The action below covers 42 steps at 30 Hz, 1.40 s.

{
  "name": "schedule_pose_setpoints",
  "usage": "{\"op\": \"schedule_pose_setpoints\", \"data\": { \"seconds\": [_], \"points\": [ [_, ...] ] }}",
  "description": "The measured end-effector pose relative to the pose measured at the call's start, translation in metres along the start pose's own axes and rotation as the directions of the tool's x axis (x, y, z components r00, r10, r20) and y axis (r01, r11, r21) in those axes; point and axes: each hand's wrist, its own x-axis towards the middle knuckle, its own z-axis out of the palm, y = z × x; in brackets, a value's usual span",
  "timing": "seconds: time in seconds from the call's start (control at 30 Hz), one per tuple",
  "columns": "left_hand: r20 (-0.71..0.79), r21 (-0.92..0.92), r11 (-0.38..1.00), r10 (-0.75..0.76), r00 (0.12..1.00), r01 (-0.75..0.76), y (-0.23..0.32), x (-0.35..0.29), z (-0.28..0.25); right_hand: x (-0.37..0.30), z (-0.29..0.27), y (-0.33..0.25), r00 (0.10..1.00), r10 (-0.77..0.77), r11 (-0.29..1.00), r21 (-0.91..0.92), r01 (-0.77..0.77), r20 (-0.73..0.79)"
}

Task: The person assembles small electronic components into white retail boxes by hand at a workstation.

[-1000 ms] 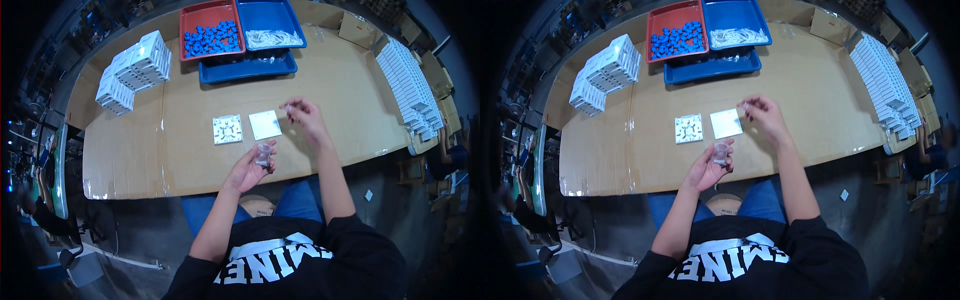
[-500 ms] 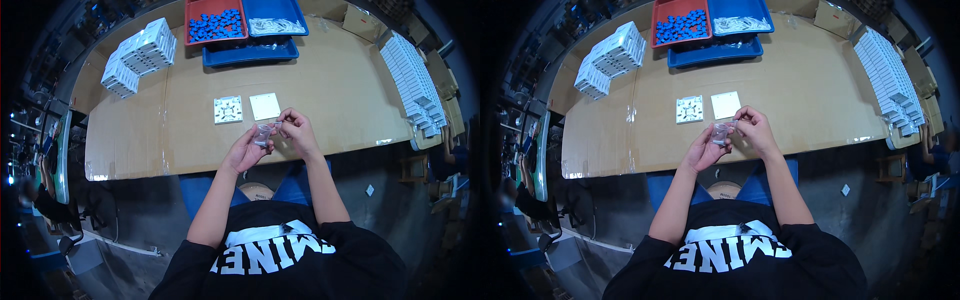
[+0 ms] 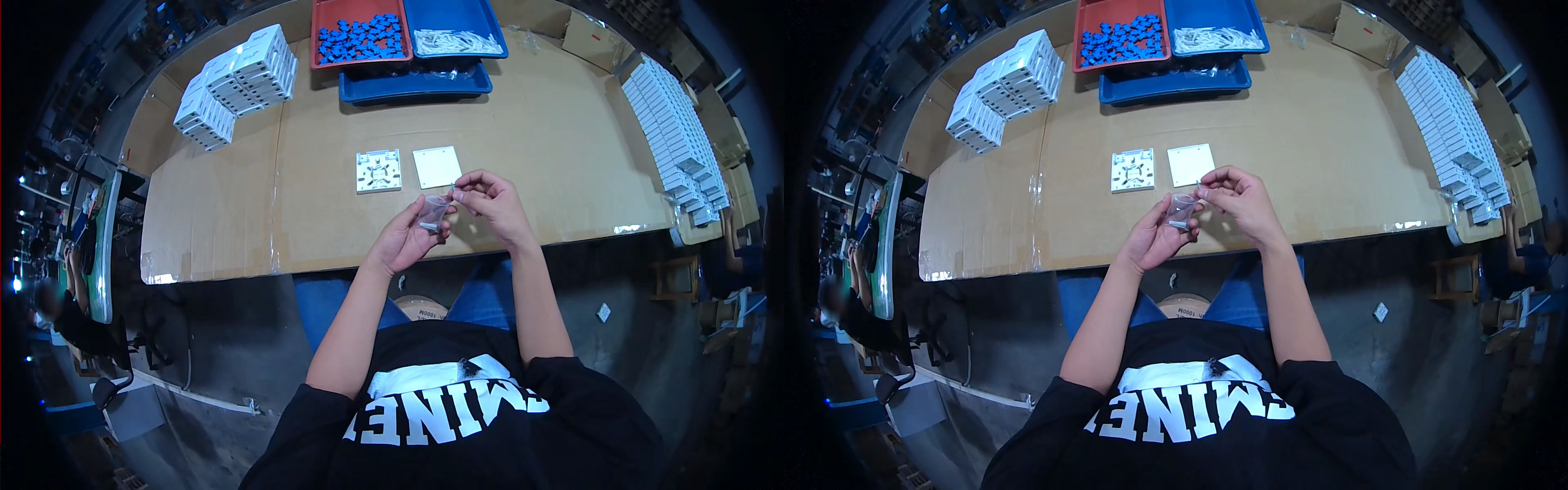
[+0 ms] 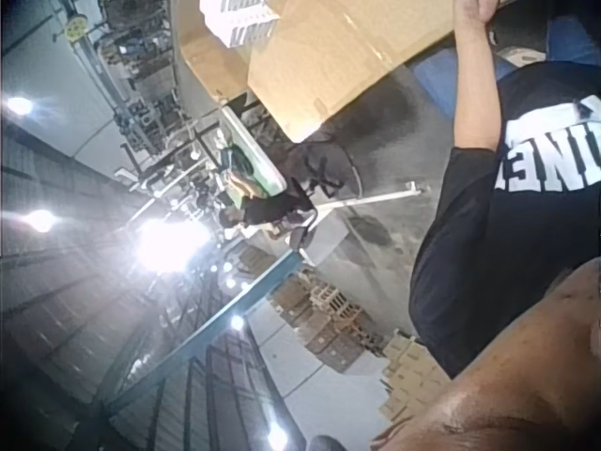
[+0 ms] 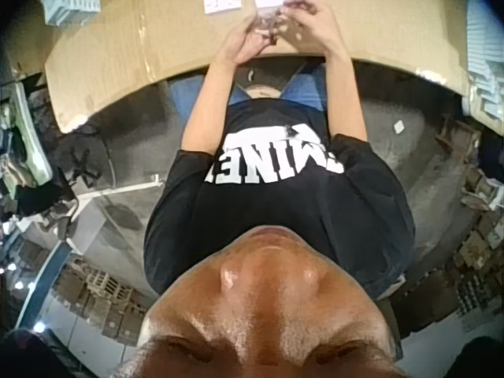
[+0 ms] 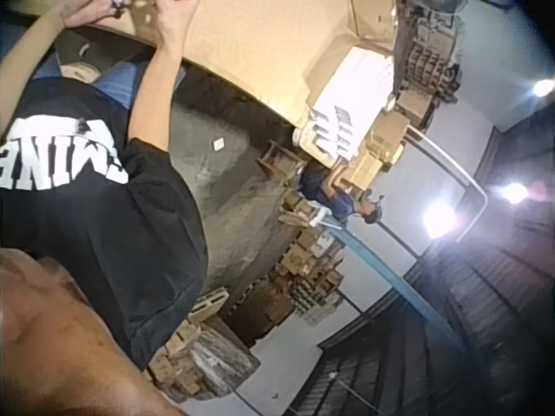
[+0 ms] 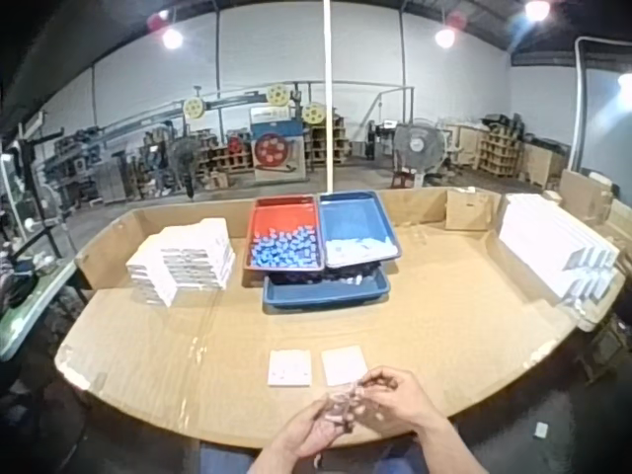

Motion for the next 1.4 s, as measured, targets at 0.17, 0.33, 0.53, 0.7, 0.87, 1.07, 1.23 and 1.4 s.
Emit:
{"op": "schedule_pose_setpoints", "data": {
  "seconds": [0.17,0.33,0.53,0.7,0.87,1.07,1.23,1.4],
  "points": [
    [-0.010,0.006,1.000,0.005,1.000,-0.005,-0.004,-0.001,-0.002,0.015,-0.008,-0.028,0.994,-0.012,0.935,-0.352,0.049,0.108],
    [-0.020,0.006,1.000,-0.001,1.000,0.002,-0.003,-0.003,-0.001,0.036,-0.008,-0.047,0.896,0.042,0.787,-0.567,0.243,0.443],
    [0.000,0.019,1.000,-0.006,1.000,0.006,-0.001,-0.003,-0.001,0.053,0.006,-0.063,0.821,0.192,0.588,-0.733,0.343,0.538],
    [-0.014,0.034,0.999,-0.011,1.000,0.012,-0.004,-0.002,-0.003,0.058,0.005,-0.051,0.799,0.194,0.612,-0.706,0.355,0.570],
    [0.000,0.049,0.999,-0.003,1.000,0.003,-0.004,-0.001,-0.004,0.062,-0.003,-0.033,0.774,0.114,0.757,-0.559,0.339,0.623],
    [-0.003,0.101,0.995,0.000,1.000,0.000,-0.004,-0.003,-0.006,0.057,0.004,-0.038,0.772,0.267,0.804,-0.575,0.151,0.576],
    [0.015,0.076,0.997,-0.020,1.000,0.018,-0.004,-0.003,-0.008,0.058,0.002,-0.040,0.711,0.197,0.735,-0.582,0.348,0.675],
    [-0.055,0.083,0.997,0.014,0.998,-0.009,-0.003,-0.004,0.003,0.053,0.010,-0.035,0.710,0.306,0.776,-0.598,0.200,0.635]
  ]
}}
